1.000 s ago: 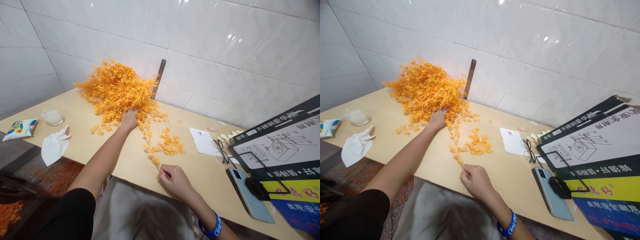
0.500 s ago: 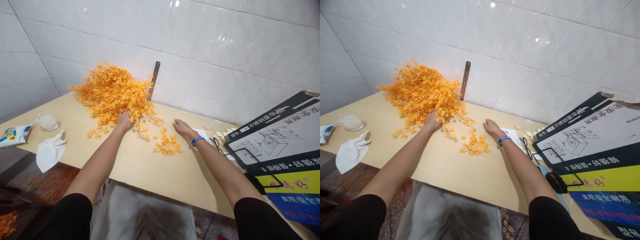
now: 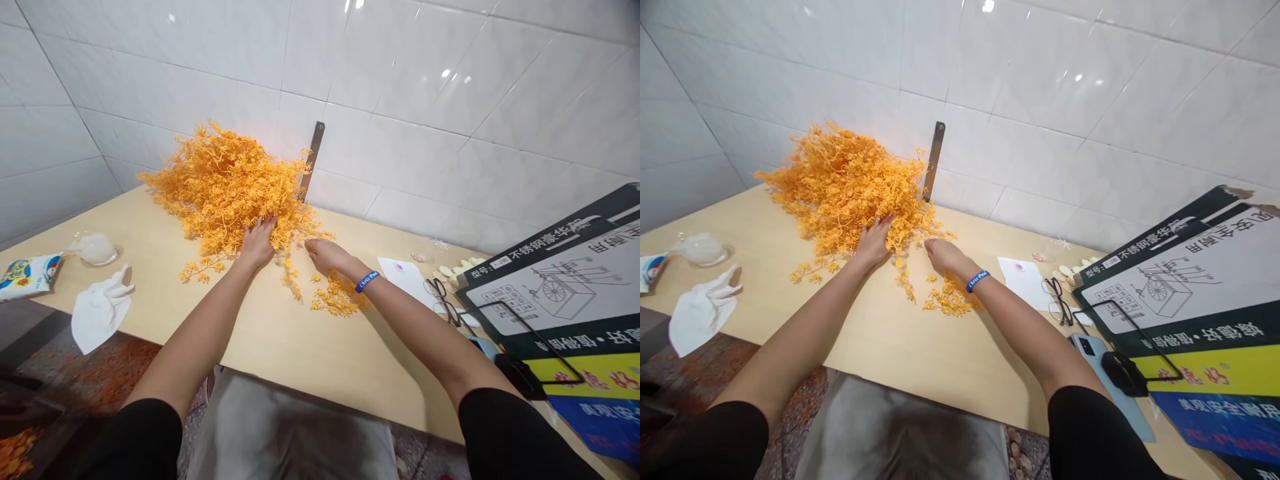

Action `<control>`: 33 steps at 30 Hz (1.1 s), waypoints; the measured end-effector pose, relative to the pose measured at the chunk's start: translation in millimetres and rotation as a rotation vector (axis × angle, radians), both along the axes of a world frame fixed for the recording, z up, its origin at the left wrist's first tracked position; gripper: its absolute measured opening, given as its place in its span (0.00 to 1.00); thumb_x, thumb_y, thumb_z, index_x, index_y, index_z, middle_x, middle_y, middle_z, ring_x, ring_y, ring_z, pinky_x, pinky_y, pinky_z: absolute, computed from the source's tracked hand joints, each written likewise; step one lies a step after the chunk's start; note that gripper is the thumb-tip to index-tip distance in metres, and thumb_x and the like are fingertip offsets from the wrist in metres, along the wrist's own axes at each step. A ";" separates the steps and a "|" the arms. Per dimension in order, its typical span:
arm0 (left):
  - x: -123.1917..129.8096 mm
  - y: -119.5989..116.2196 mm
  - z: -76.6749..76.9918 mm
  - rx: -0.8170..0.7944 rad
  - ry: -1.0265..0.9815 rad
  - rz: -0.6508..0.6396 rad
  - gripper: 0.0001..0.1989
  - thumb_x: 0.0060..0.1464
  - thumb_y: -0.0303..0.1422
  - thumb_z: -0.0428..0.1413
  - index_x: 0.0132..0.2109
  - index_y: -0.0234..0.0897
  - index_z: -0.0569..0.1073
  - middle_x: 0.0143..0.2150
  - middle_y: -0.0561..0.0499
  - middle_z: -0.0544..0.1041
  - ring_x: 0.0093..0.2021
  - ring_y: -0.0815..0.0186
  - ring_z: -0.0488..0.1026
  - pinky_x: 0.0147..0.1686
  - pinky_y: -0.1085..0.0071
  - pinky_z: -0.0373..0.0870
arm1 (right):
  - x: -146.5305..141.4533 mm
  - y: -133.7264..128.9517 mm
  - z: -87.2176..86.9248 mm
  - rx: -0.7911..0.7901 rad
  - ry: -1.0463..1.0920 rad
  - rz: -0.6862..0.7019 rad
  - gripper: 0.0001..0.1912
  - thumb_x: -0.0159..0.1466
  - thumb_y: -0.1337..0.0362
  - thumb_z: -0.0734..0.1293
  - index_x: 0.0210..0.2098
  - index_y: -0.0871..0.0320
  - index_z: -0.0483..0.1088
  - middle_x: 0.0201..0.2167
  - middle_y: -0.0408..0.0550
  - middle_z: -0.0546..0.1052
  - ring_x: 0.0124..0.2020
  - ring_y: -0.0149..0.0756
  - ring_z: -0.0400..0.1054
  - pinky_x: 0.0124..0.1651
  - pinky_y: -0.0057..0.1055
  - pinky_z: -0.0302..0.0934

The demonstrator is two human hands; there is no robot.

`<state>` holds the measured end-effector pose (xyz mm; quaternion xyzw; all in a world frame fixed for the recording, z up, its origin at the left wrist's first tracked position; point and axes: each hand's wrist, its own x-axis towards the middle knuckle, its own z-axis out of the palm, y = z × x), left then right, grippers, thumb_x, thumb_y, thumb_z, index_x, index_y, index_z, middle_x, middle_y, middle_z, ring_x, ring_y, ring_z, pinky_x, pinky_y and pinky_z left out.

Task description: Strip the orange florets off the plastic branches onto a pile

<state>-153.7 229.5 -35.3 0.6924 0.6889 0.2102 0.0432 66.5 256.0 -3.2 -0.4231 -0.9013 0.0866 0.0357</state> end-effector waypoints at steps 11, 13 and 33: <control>7.1 -7.2 3.6 0.056 0.007 0.006 0.42 0.52 0.27 0.55 0.72 0.43 0.48 0.73 0.48 0.52 0.72 0.51 0.48 0.68 0.43 0.48 | -19.9 -37.2 15.9 -0.425 0.497 -0.191 0.20 0.72 0.59 0.48 0.51 0.59 0.65 0.47 0.57 0.77 0.41 0.36 0.73 0.41 0.30 0.65; 9.4 -11.0 5.1 0.104 0.033 0.007 0.41 0.54 0.28 0.54 0.72 0.43 0.49 0.73 0.49 0.53 0.72 0.52 0.48 0.68 0.43 0.46 | -38.5 -51.4 21.9 -0.804 0.772 -0.291 0.14 0.70 0.58 0.54 0.46 0.58 0.65 0.38 0.54 0.78 0.33 0.34 0.72 0.33 0.28 0.65; 9.5 -2.6 -8.1 -0.004 0.111 0.059 0.25 0.62 0.29 0.46 0.66 0.36 0.62 0.69 0.42 0.60 0.70 0.52 0.54 0.67 0.47 0.50 | -29.8 -170.7 19.3 -1.278 1.194 -0.467 0.06 0.55 0.65 0.64 0.31 0.58 0.61 0.14 0.29 0.54 0.14 0.19 0.36 0.19 0.22 0.31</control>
